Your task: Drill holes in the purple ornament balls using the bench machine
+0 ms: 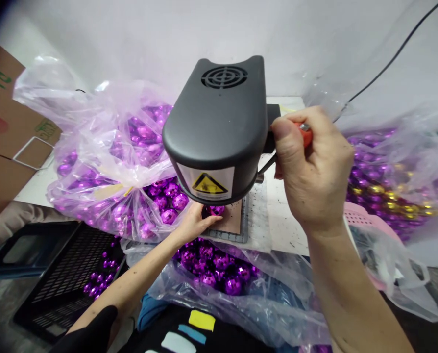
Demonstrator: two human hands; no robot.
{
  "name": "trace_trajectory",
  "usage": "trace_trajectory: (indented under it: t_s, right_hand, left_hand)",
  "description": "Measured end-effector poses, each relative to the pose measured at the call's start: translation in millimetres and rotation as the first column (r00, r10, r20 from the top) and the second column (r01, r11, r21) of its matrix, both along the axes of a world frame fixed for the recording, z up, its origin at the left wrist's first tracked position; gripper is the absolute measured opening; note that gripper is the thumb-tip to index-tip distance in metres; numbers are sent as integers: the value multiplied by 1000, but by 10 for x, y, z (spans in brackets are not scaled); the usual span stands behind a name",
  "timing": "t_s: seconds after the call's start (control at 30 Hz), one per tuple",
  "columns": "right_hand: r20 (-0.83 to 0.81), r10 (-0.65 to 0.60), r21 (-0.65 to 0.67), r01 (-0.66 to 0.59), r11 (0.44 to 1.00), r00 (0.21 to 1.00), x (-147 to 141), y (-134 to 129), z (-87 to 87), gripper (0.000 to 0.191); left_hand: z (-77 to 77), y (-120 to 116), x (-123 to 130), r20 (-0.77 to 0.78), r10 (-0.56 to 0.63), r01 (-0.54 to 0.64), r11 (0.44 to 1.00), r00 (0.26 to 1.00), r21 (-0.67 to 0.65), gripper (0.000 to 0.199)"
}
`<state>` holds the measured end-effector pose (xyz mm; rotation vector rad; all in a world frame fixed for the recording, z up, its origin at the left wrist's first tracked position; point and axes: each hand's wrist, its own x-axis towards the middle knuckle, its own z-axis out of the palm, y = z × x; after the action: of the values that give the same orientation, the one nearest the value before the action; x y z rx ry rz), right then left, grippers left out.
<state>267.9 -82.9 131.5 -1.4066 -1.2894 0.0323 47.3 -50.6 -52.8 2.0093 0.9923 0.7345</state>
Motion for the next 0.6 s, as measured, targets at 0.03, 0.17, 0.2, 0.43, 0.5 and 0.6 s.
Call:
trace_trajectory:
  t_s: [0.03, 0.17, 0.2, 0.43, 0.5, 0.6]
  right_hand:
    - [1, 1, 0, -1, 1000, 1000, 3, -2, 0, 58]
    - [-9, 10, -9, -10, 1000, 1000, 5, -8, 0, 57]
    - [-8, 11, -8, -11, 1000, 1000, 2, -8, 0, 56]
    - [-2, 32, -17, -32, 999, 999, -8, 2, -14, 55]
    - [-11, 34, -11, -35, 999, 999, 7, -3, -28, 54]
    - [-5, 29, -10, -29, 1000, 1000, 35, -12, -44, 52]
  left_hand:
    - [-9, -1, 13, -18, -12, 12, 999, 1000, 42, 49]
    - [-24, -41, 87, -91, -40, 55, 984, 995, 168, 43]
    - [-28, -59, 110, -99, -37, 54, 983, 994, 174, 43]
    - [-65, -145, 238, 4, -42, 42, 999, 999, -29, 39]
    - [-80, -144, 251, 15, 6, -5, 997, 1000, -78, 33]
    - [-100, -147, 254, 15, 30, -28, 994, 999, -103, 36]
